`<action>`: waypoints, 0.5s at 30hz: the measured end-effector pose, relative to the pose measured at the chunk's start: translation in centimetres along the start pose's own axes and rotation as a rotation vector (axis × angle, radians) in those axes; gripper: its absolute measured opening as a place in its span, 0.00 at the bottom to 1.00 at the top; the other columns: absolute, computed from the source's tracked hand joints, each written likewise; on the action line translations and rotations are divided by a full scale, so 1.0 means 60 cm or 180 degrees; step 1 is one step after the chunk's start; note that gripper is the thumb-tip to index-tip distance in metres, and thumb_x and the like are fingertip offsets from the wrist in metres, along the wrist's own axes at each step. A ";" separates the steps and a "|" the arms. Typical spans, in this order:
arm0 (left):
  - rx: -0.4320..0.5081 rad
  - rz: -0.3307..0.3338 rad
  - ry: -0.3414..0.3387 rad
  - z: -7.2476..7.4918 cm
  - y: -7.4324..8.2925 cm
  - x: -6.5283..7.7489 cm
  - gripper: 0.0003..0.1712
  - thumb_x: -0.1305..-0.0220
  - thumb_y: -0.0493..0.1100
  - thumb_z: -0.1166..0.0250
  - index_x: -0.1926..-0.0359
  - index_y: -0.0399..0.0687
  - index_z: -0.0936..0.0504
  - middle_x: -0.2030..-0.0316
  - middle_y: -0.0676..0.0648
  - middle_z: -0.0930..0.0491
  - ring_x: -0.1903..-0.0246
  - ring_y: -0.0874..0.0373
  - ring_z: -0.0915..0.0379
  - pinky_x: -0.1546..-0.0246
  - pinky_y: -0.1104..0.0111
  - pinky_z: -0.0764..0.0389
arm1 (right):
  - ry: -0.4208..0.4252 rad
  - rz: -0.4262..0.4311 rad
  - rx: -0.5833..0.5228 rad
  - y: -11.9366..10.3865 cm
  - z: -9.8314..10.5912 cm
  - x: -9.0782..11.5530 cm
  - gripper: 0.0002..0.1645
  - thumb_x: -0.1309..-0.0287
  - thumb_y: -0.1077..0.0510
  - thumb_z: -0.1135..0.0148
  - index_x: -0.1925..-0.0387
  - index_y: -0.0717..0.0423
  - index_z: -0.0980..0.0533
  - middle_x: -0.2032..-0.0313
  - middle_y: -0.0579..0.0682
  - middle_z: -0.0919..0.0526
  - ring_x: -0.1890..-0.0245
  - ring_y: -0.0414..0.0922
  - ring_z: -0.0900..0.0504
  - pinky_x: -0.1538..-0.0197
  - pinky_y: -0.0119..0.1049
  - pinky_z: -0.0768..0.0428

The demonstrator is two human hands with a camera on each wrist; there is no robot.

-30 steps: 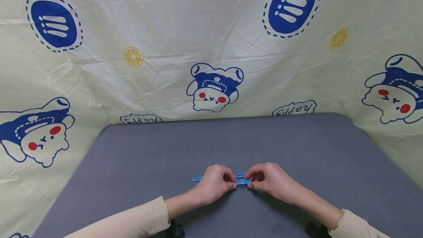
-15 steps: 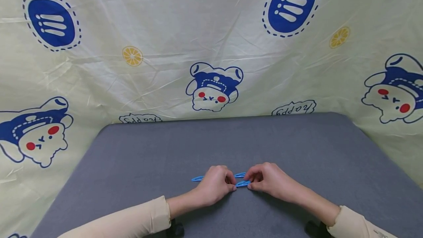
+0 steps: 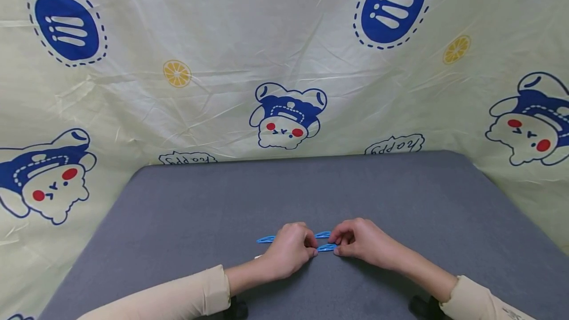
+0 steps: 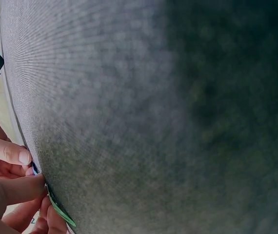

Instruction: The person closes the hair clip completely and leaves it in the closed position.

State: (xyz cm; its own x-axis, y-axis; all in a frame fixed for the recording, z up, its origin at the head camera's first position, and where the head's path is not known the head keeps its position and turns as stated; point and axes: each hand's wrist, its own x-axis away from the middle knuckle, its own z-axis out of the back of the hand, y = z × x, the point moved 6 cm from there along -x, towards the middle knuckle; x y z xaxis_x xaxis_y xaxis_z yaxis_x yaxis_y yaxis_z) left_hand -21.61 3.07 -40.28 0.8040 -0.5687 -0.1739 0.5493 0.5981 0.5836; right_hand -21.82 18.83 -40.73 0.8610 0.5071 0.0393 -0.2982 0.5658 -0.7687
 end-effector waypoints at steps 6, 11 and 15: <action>0.0021 0.0037 -0.0035 -0.001 -0.002 -0.002 0.04 0.48 0.36 0.25 0.74 0.48 0.13 0.76 0.61 0.28 0.74 0.70 0.32 0.72 0.77 0.30 | -0.0090 0.0054 -0.0123 0.001 0.003 -0.001 0.07 0.45 0.62 0.29 0.63 0.55 0.18 0.73 0.43 0.20 0.74 0.38 0.23 0.69 0.31 0.24; 0.0246 0.0031 -0.0092 0.004 -0.004 -0.002 0.03 0.46 0.36 0.26 0.70 0.45 0.13 0.74 0.60 0.26 0.72 0.70 0.31 0.69 0.77 0.28 | -0.0100 0.0011 -0.0320 0.002 0.005 0.004 0.08 0.42 0.62 0.31 0.59 0.57 0.18 0.69 0.46 0.17 0.70 0.40 0.21 0.67 0.32 0.23; 0.0504 0.0038 -0.0040 0.019 -0.007 -0.001 0.03 0.45 0.35 0.27 0.67 0.43 0.12 0.72 0.58 0.24 0.72 0.70 0.30 0.69 0.76 0.26 | -0.0015 0.0026 -0.0425 -0.001 0.008 0.010 0.11 0.41 0.61 0.32 0.57 0.60 0.18 0.66 0.48 0.17 0.68 0.42 0.20 0.65 0.32 0.22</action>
State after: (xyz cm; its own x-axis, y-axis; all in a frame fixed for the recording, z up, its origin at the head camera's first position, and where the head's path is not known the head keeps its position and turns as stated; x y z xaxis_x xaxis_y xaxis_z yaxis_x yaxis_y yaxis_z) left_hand -22.18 2.19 -39.60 0.8067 -0.5697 -0.1569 0.4962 0.5088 0.7035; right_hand -21.47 19.44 -40.37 0.8567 0.5147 0.0356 -0.2474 0.4703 -0.8471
